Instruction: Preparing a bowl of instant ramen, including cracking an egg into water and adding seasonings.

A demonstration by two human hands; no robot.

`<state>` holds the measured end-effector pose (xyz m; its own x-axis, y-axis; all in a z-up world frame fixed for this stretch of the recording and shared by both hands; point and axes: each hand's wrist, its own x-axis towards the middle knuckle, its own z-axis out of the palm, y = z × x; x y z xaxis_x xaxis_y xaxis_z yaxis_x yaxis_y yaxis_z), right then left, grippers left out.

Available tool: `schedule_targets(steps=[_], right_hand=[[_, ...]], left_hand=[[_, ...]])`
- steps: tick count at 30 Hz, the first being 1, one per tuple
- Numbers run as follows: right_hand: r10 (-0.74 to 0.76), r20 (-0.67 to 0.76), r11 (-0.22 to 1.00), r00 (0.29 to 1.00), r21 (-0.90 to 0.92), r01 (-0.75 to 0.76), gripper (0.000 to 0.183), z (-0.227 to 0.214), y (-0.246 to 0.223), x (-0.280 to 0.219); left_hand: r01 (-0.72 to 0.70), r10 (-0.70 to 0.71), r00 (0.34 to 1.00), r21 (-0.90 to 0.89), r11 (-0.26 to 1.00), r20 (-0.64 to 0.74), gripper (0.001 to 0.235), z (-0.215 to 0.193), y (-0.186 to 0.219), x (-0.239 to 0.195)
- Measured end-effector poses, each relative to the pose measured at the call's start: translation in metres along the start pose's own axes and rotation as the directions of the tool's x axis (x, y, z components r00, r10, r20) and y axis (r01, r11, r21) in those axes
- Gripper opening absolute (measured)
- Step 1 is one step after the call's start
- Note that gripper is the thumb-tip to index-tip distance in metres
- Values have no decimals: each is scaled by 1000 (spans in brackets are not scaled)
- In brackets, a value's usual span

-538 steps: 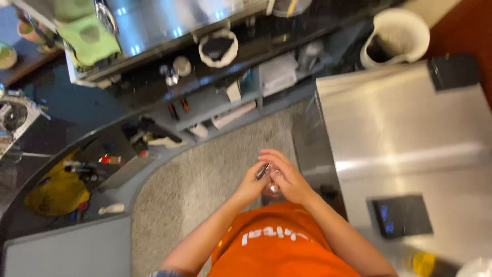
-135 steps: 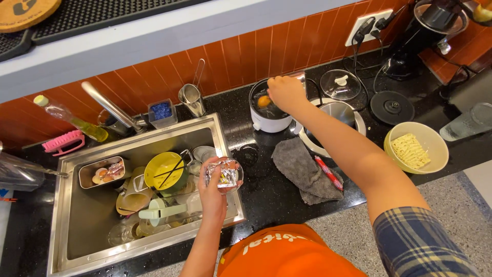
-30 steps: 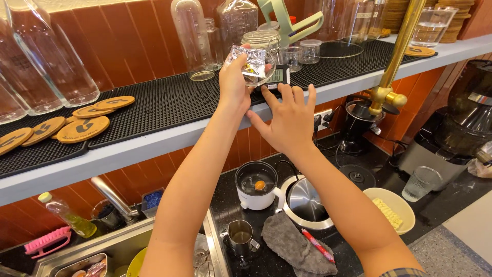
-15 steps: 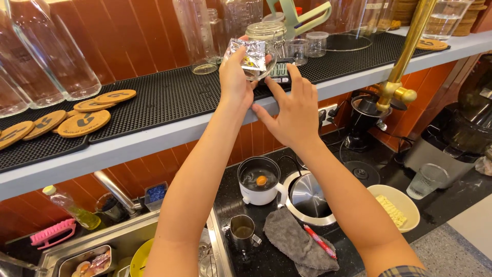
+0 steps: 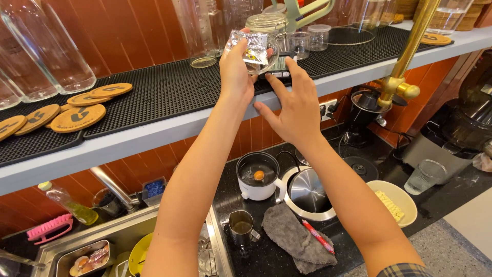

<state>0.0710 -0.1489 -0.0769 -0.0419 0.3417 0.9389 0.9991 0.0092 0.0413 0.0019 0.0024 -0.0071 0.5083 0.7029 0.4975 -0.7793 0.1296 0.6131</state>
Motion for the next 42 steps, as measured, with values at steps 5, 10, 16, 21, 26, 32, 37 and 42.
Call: schedule_targets(steps=[5, 10, 16, 21, 26, 32, 37, 42], right_hand=[[13, -3, 1000, 1000, 4, -13, 62, 1, -1, -1], [35, -6, 999, 999, 20, -35, 62, 0, -2, 0], [71, -2, 993, 997, 92, -70, 57, -2, 2, -2], [59, -12, 994, 998, 98, -57, 54, -5, 5, -2], [66, 5, 991, 998, 118, -66, 54, -4, 7, -4], [11, -4, 998, 1000, 67, -11, 56, -3, 6, -2], [11, 10, 997, 1000, 81, -12, 56, -5, 5, -1], [-6, -14, 998, 1000, 65, 7, 58, -3, 5, -3]], left_hand=[[-16, 16, 1000, -15, 1000, 11, 31, 1, 1, 1], [-11, 11, 1000, -27, 1000, 11, 31, -1, 1, 3], [-37, 37, 999, -16, 999, 11, 31, 1, 2, -3], [-37, 37, 999, 8, 999, 14, 32, 3, 5, -7], [-39, 39, 999, 11, 999, 15, 32, 4, 4, -6], [-53, 53, 998, -14, 999, 29, 32, 1, 1, -4], [-60, 62, 997, -25, 998, 48, 31, -1, 1, -4], [-59, 59, 997, -2, 998, 41, 30, 0, 0, -6]])
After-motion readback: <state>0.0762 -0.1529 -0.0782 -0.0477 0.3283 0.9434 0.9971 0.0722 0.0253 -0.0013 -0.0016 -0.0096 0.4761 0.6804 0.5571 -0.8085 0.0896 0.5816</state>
